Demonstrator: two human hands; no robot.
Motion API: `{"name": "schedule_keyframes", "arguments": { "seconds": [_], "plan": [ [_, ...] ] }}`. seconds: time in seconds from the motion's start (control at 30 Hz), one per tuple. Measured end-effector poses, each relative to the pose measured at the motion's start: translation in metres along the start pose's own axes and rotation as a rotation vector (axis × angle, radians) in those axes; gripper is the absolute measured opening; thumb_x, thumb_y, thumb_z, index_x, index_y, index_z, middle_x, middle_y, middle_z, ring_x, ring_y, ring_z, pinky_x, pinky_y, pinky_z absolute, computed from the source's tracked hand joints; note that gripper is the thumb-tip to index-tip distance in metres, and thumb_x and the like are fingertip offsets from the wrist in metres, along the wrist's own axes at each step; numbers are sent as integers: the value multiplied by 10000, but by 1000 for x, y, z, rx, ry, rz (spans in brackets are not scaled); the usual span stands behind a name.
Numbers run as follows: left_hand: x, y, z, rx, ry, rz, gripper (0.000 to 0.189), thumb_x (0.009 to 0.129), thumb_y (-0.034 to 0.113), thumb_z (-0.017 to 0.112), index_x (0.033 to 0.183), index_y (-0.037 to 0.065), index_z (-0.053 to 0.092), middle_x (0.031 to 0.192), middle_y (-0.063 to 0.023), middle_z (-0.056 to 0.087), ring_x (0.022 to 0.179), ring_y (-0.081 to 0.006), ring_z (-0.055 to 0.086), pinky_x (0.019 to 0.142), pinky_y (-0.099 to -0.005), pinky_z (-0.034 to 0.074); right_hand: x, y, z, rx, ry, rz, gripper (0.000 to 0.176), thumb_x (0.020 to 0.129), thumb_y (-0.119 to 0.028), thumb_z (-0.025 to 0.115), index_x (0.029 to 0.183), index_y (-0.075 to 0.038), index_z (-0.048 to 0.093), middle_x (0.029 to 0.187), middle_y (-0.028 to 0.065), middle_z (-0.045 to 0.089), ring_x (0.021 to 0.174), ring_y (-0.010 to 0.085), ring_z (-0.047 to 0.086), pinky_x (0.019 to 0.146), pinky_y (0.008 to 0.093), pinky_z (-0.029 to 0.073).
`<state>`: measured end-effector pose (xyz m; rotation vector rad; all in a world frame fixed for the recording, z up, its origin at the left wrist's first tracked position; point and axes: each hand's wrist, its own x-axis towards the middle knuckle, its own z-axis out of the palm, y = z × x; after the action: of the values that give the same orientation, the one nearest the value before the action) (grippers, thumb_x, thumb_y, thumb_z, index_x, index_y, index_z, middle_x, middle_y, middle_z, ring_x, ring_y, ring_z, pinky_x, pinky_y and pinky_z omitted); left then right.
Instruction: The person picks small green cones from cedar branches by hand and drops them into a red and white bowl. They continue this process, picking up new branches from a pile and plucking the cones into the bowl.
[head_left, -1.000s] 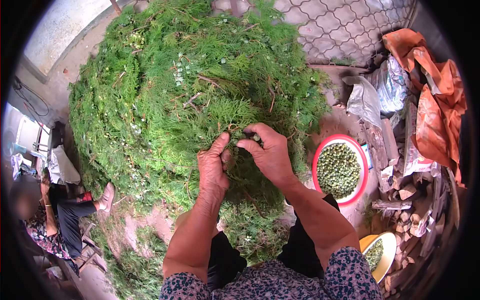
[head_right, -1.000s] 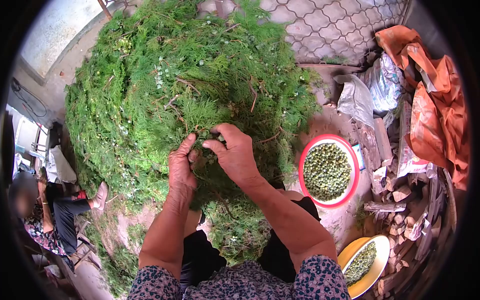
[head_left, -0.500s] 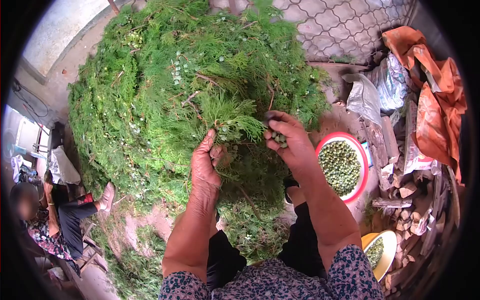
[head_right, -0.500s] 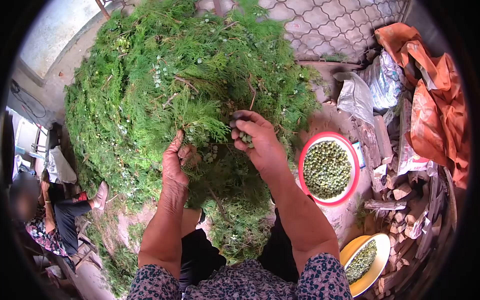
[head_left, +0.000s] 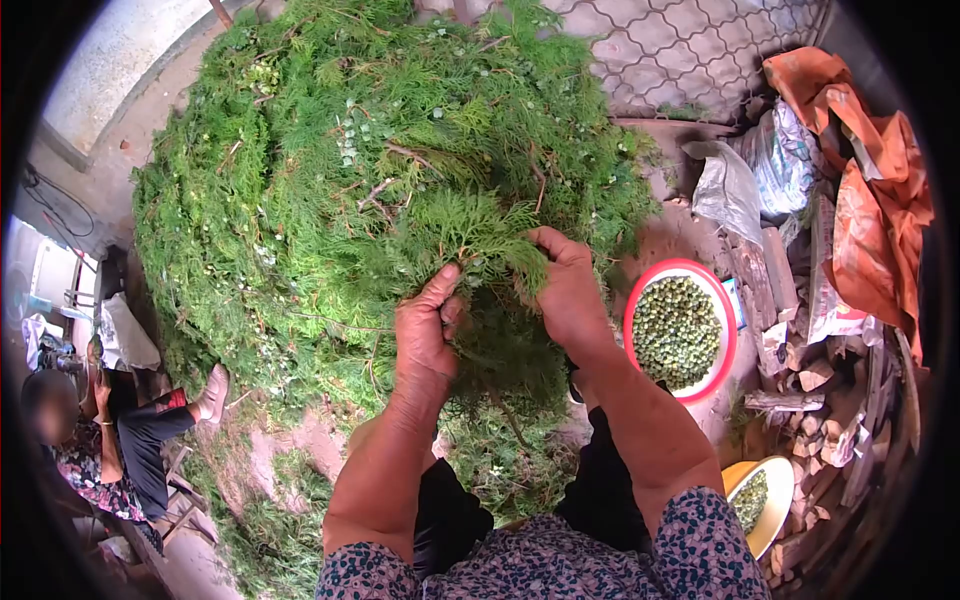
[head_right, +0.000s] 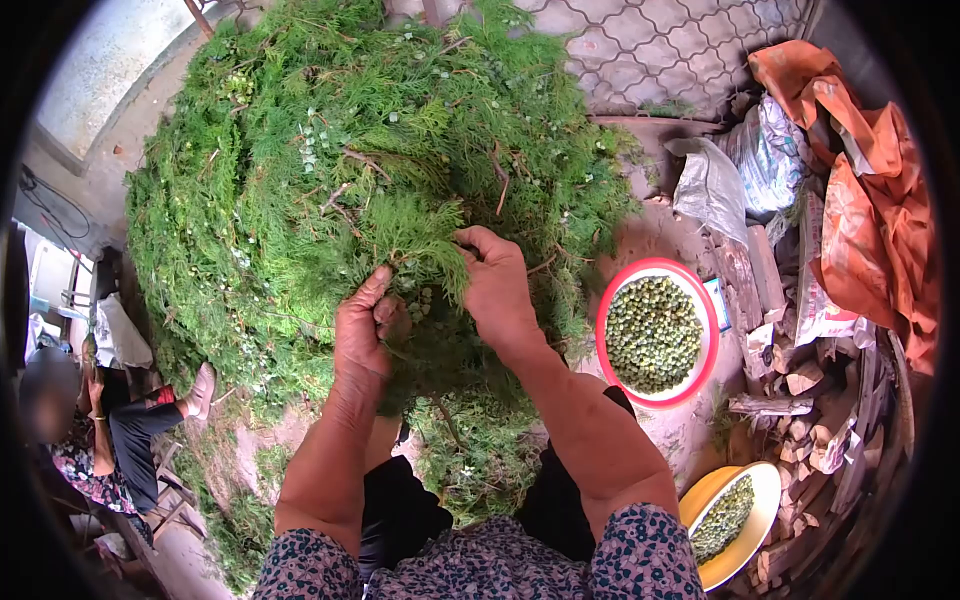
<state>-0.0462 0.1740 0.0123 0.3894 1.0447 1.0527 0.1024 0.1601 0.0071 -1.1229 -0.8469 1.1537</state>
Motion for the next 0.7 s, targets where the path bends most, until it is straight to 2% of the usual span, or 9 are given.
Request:
{"name": "schedule_keyframes", "arguments": {
  "seconds": [0.03,0.1,0.23,0.4,0.5,0.63,0.7],
  "plan": [
    [-1,-1,2,63,8,7,187,768,259,674,780,111,560,483,55,387,377,-65,286,387,-203,263,-1,1,2,0,0,1,91,842,-35,546,923,-27,587,730,5,562,586,58,486,458,211,367],
    [-5,0,4,69,-4,23,189,766,254,676,772,103,562,478,53,382,371,-67,277,383,-207,261,-4,3,5,176,62,149,118,839,-34,538,948,-50,582,720,-26,578,560,43,488,450,203,364],
    [-4,-6,0,84,-52,60,178,769,238,669,772,90,570,467,53,371,365,-67,276,367,-208,244,-4,-7,3,91,18,51,115,828,-1,512,919,-41,571,739,3,575,573,52,490,455,202,365],
    [-6,-3,1,81,-61,13,173,785,245,652,778,91,574,471,60,382,369,-56,289,358,-194,223,-3,-7,-1,384,24,283,134,834,-44,527,963,-60,560,745,10,578,561,79,505,457,188,378],
    [-4,-2,-1,81,-36,27,166,795,252,641,787,98,577,475,63,393,372,-49,295,356,-185,213,0,-12,-7,362,-2,368,123,853,-82,535,971,-52,556,764,18,587,581,91,525,443,199,388],
    [-8,3,4,60,2,-1,141,812,248,624,829,113,587,488,70,403,384,-33,304,353,-178,195,-2,-14,-7,307,-65,385,133,874,-115,530,982,-39,550,787,28,595,605,103,546,429,212,394],
    [-4,-1,0,32,-45,-17,135,817,245,618,846,116,591,496,76,404,392,-28,310,353,-179,191,-6,-7,-2,525,-52,437,136,884,-114,519,986,-27,546,806,48,601,612,123,561,417,219,397]
  ]
}}
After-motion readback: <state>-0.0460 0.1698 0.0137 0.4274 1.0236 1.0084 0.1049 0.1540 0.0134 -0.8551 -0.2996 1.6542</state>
